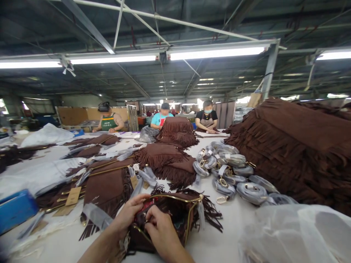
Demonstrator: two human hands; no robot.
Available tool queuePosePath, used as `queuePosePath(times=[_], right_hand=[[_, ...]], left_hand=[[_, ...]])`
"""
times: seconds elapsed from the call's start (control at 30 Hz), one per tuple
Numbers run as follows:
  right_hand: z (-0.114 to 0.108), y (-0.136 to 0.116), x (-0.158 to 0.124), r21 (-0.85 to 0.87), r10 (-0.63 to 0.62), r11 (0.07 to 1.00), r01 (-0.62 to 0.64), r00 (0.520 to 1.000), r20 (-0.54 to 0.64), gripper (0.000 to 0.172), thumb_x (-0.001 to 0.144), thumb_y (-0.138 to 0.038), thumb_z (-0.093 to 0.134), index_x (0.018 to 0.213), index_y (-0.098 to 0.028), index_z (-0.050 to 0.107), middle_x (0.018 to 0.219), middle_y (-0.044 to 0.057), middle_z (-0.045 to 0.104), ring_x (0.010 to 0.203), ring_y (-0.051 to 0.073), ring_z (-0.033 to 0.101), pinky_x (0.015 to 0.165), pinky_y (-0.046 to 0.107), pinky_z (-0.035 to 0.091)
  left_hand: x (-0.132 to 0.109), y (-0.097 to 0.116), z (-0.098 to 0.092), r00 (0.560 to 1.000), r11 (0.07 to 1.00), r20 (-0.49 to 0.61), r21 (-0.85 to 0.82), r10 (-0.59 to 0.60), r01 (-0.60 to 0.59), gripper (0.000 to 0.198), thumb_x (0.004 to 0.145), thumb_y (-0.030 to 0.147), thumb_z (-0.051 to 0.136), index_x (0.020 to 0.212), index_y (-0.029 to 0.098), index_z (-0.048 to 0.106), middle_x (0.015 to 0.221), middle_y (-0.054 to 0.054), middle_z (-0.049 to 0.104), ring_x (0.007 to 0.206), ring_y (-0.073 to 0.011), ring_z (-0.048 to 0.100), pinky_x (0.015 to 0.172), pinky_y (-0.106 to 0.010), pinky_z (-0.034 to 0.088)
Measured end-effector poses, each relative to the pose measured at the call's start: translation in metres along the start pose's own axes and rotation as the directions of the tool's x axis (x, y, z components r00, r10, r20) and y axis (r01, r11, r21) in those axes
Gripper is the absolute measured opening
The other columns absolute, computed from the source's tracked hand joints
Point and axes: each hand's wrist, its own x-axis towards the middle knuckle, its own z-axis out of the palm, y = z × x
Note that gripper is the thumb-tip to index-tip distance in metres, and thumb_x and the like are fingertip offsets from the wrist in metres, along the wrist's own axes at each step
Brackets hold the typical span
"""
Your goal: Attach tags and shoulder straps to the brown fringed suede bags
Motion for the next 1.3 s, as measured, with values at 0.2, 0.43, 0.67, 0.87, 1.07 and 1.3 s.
queuePosePath(times=[0.2,0.43,0.67,0.87,1.07,1.3], right_hand=[[0.003,0.004,0.004,0.259,0.124,0.958,-0.122,0.992,0.009,0.002,0.073,-0.021,0.049,0.073,-0.022,0.048,0.060,-0.005,0.059,0.050,0.010,0.045,0.052,0.022,0.032],[0.003,0.012,0.008,0.335,0.168,0.927,-0.168,0.985,0.031,0.014,0.073,-0.034,0.056,0.074,-0.021,0.049,0.056,-0.007,0.054,0.040,0.006,0.029,0.041,0.020,0.020],[-0.004,0.004,0.004,0.185,0.133,0.974,-0.129,0.991,-0.009,0.025,0.083,-0.046,0.055,0.081,-0.022,0.049,0.059,-0.007,0.049,0.044,0.008,0.039,0.044,0.021,0.029],[-0.034,-0.023,-0.017,-0.030,0.236,0.972,-0.235,0.957,0.166,0.040,0.095,-0.036,0.029,0.063,-0.021,0.048,0.054,-0.004,0.051,0.041,0.009,0.040,0.044,0.021,0.032],[-0.034,-0.031,-0.019,-0.237,0.463,0.885,-0.400,0.811,0.357,0.042,0.090,-0.019,0.032,0.050,-0.021,0.044,0.043,-0.005,0.045,0.036,0.009,0.037,0.042,0.020,0.031],[-0.022,-0.028,-0.007,-0.307,0.536,0.842,-0.444,0.755,0.377,0.046,0.089,-0.015,0.032,0.044,-0.022,0.041,0.037,-0.006,0.042,0.027,0.008,0.034,0.035,0.019,0.026]], left_hand=[[-0.007,0.008,-0.003,0.994,0.987,0.091,-0.147,-0.056,0.069,0.024,0.061,0.031,0.055,0.073,0.014,0.068,0.070,-0.001,0.062,0.063,-0.0149,0.051,0.059,-0.025,0.036],[-0.015,0.018,-0.007,0.980,0.985,0.188,0.149,0.061,-0.089,0.018,0.061,0.030,0.065,0.061,0.018,0.052,0.061,0.006,0.050,0.065,-0.0131,0.044,0.061,-0.023,0.033],[-0.016,0.012,-0.006,0.986,0.988,0.161,0.139,0.038,-0.061,0.018,0.058,0.020,0.066,0.075,0.016,0.068,0.070,0.004,0.059,0.071,-0.0150,0.050,0.065,-0.023,0.038],[-0.014,0.005,-0.007,0.990,0.993,0.081,-0.025,-0.111,0.114,0.029,0.055,0.022,0.064,0.082,0.017,0.071,0.067,0.005,0.060,0.067,-0.0150,0.051,0.064,-0.024,0.038],[-0.016,0.008,-0.005,0.992,0.998,0.108,0.008,-0.069,0.068,0.028,0.055,0.021,0.063,0.080,0.016,0.073,0.070,0.003,0.063,0.068,-0.0148,0.052,0.064,-0.024,0.037],[-0.020,0.013,-0.002,0.991,0.998,0.114,0.006,-0.065,0.065,0.028,0.055,0.022,0.063,0.080,0.016,0.072,0.069,0.003,0.062,0.067,-0.0147,0.052,0.064,-0.024,0.039]])
